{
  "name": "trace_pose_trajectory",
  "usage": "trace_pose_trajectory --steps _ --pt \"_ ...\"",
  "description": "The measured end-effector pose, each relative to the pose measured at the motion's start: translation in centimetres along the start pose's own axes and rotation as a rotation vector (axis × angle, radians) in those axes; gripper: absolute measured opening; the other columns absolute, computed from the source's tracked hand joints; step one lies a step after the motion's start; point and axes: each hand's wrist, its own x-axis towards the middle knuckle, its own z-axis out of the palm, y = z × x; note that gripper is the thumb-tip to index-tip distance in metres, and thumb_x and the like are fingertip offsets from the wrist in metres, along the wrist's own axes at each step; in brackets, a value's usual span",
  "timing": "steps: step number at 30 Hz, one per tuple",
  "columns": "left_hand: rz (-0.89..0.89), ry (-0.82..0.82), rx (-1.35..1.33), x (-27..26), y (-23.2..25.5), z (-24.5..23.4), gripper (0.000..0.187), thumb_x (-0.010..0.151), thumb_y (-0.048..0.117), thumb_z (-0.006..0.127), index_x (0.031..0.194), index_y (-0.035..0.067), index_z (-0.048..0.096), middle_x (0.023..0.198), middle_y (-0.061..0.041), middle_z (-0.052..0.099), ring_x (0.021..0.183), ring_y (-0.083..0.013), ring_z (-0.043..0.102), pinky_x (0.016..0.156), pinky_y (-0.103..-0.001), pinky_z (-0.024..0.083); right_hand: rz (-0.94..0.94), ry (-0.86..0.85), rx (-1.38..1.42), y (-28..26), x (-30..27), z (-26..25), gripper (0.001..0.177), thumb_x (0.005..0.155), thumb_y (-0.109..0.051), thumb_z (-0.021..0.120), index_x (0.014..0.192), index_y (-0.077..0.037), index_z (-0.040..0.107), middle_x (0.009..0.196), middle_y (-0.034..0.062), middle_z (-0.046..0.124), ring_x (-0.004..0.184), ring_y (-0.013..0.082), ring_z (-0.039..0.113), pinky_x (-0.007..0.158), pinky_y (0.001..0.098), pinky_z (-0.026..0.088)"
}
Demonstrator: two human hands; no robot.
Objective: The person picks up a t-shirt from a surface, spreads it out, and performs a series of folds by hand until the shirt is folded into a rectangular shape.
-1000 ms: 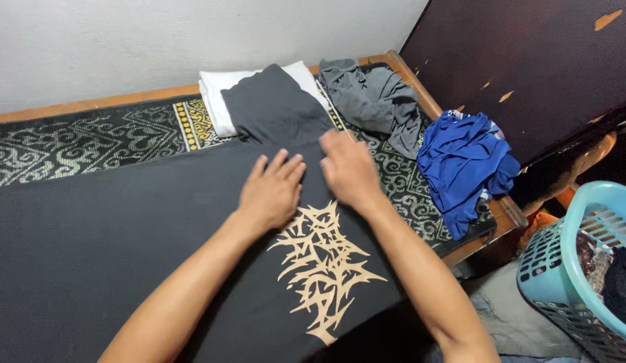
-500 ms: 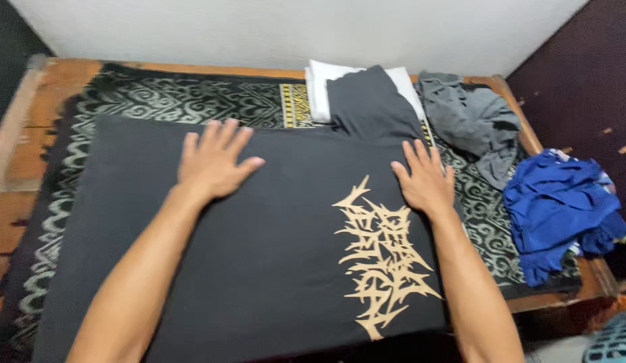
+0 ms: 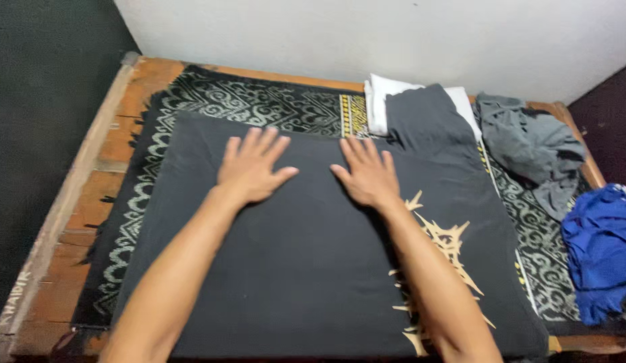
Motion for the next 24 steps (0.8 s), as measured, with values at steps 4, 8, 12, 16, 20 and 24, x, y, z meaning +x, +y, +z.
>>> trace_pose_trajectory --steps 4,8,12,16,20,24 --pt "-0.211 0.021 0.021 -1.3 -8.6 -2.4 0.081 0.093 0.071 0.039 0.159 0.027 0.027 0.168 -0.005 0.015 0.155 -0.0298 0.008 0.12 -0.057 0.008 -0.022 0.096 -0.015 3.2 1.0 -0.6 0.065 0.101 -0.052 0.043 0.157 -0.021 0.034 0.167 0.0024 0.028 0.155 0.0267 0.019 0.12 0.0571 0.014" --pt "-0.263 0.064 0.012 -0.6 -13.2 -1.5 0.077 0.094 0.068 0.039 0.159 0.027 0.028 0.169 -0.003 0.015 0.154 -0.031 0.006 0.122 -0.056 0.005 -0.188 0.334 -0.077 6.5 1.8 0.4 0.049 0.103 -0.038 0.047 0.149 -0.02 0.055 0.154 0.0019 0.054 0.148 0.024 0.041 0.115 0.0502 0.031" --pt "-0.034 0.331 0.182 1.0 -15.5 -0.9 0.06 0.101 0.042 0.051 0.156 0.02 0.043 0.163 -0.008 0.037 0.154 -0.0319 0.023 0.122 -0.058 0.01 -0.259 0.399 -0.424 8.1 2.2 -1.0 0.042 0.094 -0.034 0.06 0.134 -0.024 0.069 0.124 -0.0017 0.071 0.118 0.0202 0.059 0.095 0.0401 0.041" --pt "0.035 0.205 0.328 2.5 -14.6 -2.6 0.048 0.093 0.022 0.063 0.14 0.02 0.063 0.142 -0.005 0.058 0.14 -0.0268 0.045 0.124 -0.055 0.015 -0.177 0.311 -0.679 7.7 2.5 -3.5 0.039 0.087 -0.044 0.067 0.121 -0.024 0.072 0.108 -0.0044 0.07 0.107 0.0166 0.059 0.087 0.0379 0.04" --pt "0.011 0.14 0.462 3.5 -13.6 -4.0 0.024 0.099 0.015 0.061 0.116 0.018 0.077 0.128 -0.003 0.067 0.134 -0.0239 0.053 0.128 -0.053 0.021 -0.143 0.288 -0.789 7.4 2.5 -5.2 0.033 0.087 -0.047 0.069 0.112 -0.026 0.072 0.107 -0.0038 0.07 0.104 0.0164 0.059 0.084 0.0393 0.04" --pt "0.096 0.279 0.446 2.8 -14.6 -4.3 0.023 0.09 0.011 0.06 0.105 0.017 0.075 0.115 -0.004 0.07 0.12 -0.0243 0.06 0.121 -0.058 0.022 -0.137 0.371 -0.852 8.4 0.3 -6.7 0.031 0.083 -0.046 0.07 0.105 -0.024 0.071 0.108 -0.0043 0.069 0.103 0.018 0.061 0.081 0.0404 0.041"
